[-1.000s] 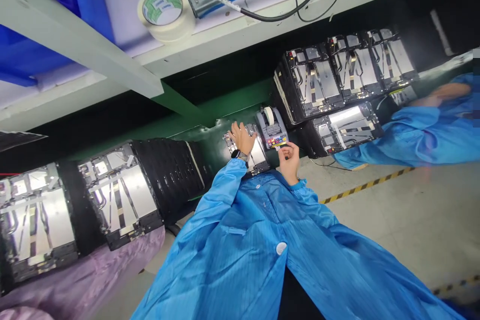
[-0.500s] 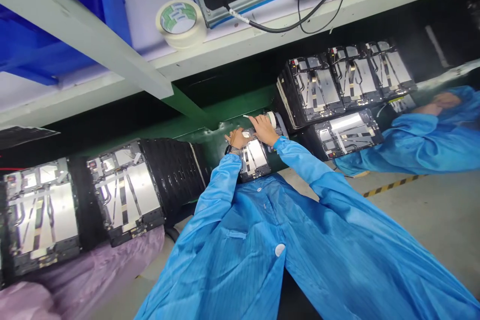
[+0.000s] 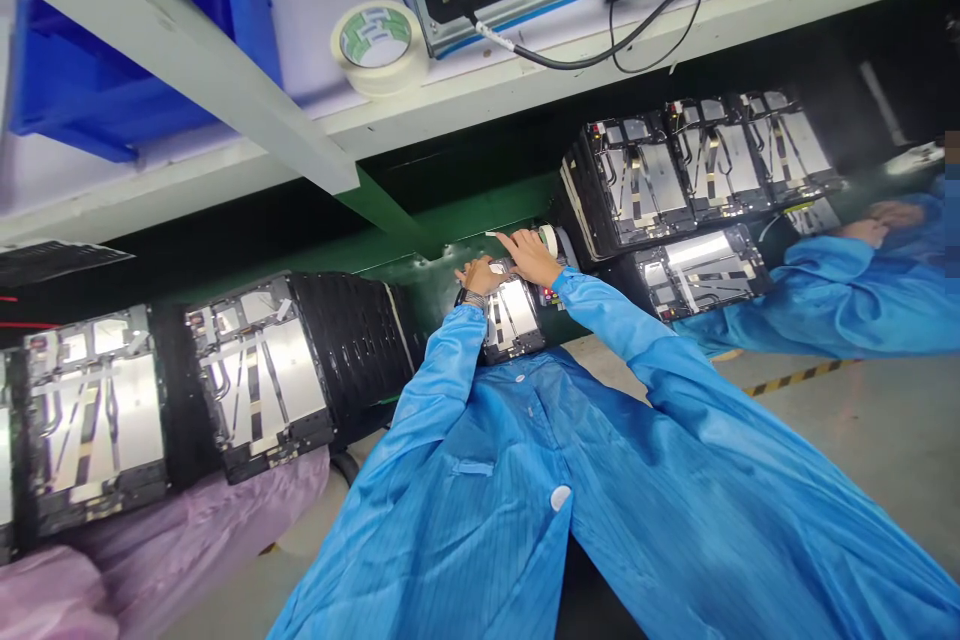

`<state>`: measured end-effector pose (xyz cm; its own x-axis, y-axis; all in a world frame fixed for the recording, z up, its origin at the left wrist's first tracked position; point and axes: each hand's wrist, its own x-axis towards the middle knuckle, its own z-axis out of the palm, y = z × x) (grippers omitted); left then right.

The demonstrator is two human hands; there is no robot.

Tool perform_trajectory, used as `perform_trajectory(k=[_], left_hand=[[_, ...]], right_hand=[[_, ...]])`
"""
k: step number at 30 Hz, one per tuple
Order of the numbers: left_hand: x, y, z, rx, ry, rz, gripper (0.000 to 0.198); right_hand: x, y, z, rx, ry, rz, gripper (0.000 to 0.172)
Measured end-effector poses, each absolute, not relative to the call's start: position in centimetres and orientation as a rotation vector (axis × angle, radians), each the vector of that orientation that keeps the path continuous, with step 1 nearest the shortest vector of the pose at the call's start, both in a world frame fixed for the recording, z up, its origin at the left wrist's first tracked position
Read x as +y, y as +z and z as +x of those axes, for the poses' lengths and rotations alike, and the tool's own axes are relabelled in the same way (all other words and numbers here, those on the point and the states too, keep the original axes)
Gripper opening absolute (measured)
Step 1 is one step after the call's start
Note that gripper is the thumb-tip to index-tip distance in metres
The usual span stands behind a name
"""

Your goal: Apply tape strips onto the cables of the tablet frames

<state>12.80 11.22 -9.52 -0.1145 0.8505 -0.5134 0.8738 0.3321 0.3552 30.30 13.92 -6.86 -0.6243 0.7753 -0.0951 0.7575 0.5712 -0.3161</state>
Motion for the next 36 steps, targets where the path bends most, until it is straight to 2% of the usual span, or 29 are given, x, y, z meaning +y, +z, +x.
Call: perform_trajectory(k=[4,7,12,20,31,36], left_hand=[[11.4,-9.6,12.8,1.948,-0.044,1.487,0.069],[11.5,-9.7,12.8,1.946,-0.040,1.473,0.069],[11.6,-10.0,12.7,1.955,-0.037,1.475,0.065],[11.4,-9.9,12.8,1.959,-0.001,1.473,0.065],[11.3,-9.4,12.9,1.957,0.010,1.458,0.063],[11.3,-9.7,12.9,1.958,-0.003,1.460,0.064]], right_hand=[[13.8,-6.5,30.7,-2.578,0.592,-1.423,0.079],[14.3,-6.1,31.2,-2.404,0.797,-1.482,0.068],[15.1,-5.8,30.3,-2.501,1.249,-1.424,0.076],[15.3,-6.2,28.7,-2.628,1.201,-1.470,0.081],[15.7,-7.4,29.1,-2.468,1.322,-1.470,0.080],[15.3,-7.5,28.8,-2.541,1.224,-1.492,0.078]])
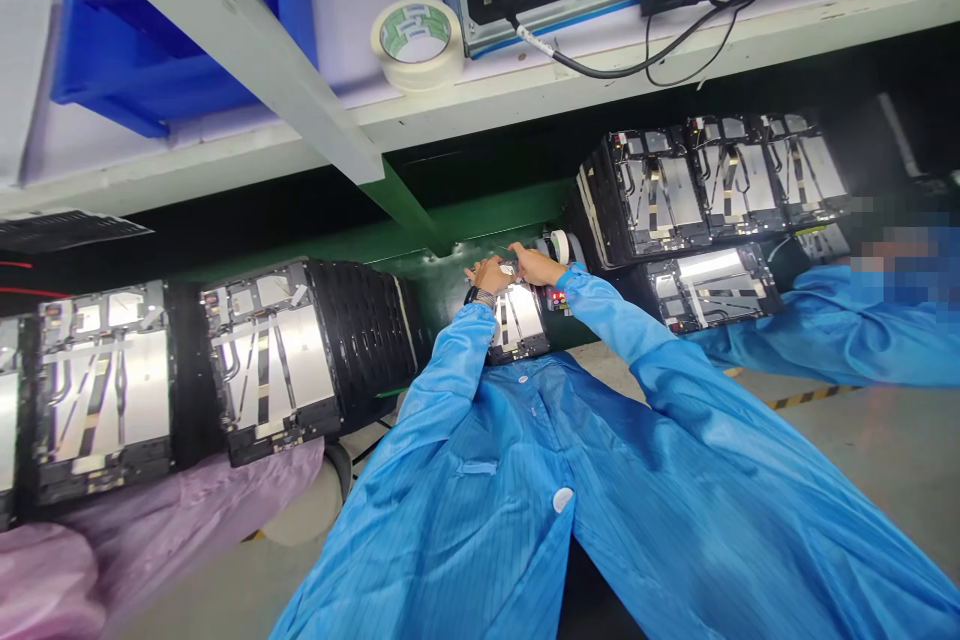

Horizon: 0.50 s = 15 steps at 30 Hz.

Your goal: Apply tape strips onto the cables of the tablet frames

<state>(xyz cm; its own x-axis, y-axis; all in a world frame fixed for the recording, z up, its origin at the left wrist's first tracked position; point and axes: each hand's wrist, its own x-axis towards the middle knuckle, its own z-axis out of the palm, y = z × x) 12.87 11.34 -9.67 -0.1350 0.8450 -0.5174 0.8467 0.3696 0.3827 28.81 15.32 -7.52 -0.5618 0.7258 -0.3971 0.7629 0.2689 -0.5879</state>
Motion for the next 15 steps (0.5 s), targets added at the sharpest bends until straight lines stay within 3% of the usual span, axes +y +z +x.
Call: perform_trajectory(k=[15], left_hand=[[11.2,-10.1,12.6,1.933,-0.003,1.501,0.062]], right_hand=[[15.0,-6.5,27.0,2.423,-0.829,1.409,0.087]])
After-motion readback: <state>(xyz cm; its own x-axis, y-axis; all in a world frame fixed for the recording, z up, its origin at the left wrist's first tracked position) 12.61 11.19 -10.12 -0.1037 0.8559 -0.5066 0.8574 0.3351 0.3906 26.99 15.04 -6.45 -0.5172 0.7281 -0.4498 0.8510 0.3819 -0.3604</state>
